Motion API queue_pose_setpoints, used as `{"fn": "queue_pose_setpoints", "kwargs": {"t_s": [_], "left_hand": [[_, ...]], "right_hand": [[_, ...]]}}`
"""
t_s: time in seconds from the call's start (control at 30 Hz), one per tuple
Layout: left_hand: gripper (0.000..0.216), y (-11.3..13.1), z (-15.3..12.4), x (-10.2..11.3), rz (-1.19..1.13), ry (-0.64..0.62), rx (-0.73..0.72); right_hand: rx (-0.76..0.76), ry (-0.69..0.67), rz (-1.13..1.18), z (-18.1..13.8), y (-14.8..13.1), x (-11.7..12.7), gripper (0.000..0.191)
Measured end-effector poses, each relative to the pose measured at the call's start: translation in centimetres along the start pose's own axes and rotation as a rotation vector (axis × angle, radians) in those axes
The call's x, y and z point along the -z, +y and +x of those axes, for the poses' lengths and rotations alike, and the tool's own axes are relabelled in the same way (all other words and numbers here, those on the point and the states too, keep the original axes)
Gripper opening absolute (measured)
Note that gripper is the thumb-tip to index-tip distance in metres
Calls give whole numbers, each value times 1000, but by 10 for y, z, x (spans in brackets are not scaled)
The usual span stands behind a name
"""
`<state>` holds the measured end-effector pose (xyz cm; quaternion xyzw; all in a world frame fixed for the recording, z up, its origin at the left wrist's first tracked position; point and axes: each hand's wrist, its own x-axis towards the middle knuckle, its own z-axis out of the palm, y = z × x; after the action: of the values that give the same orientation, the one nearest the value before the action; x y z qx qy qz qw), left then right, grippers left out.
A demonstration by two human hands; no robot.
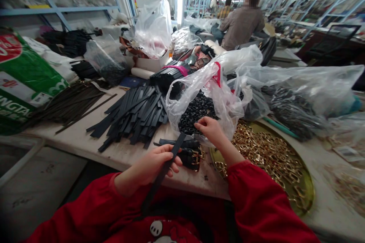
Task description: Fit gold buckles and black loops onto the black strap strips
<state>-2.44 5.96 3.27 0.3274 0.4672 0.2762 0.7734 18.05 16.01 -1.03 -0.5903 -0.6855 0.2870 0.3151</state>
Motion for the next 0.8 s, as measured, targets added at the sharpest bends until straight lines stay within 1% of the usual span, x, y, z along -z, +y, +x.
{"fn": "queue_pose_setpoints", "kwargs": {"t_s": [0.1,0.17,0.23,0.33,0.43,0.53,0.63,0.7,0.73,0.8], "left_hand": [[20,-3,-3,-4,6,-28,-16],[18,-5,-5,-6,29,-61,-35],[18,-9,-7,-9,95,-77,-72],[22,-14,-8,-9,303,-30,-177],[23,-19,-10,-5,553,25,-280],[23,-19,-15,0,756,25,-296],[24,-17,-20,1,894,-23,-248],[26,-15,-23,1,965,-59,-244],[26,-14,-25,2,996,-86,-245],[25,-10,-29,8,1076,-120,-246]], "right_hand": [[-195,-74,541,-31,-19,1,29],[-305,-96,788,-51,-29,-1,33],[-376,-122,953,-67,-35,-4,36],[-406,-154,1079,-82,-37,-8,30],[-386,-149,1046,-91,-37,-7,25],[-283,-187,868,-100,-40,-6,24],[-180,-322,683,-111,-48,-8,21],[-123,-378,535,-118,-52,-10,16],[-87,-373,446,-121,-53,-9,14],[-18,-315,280,-124,-52,-6,11]]}}
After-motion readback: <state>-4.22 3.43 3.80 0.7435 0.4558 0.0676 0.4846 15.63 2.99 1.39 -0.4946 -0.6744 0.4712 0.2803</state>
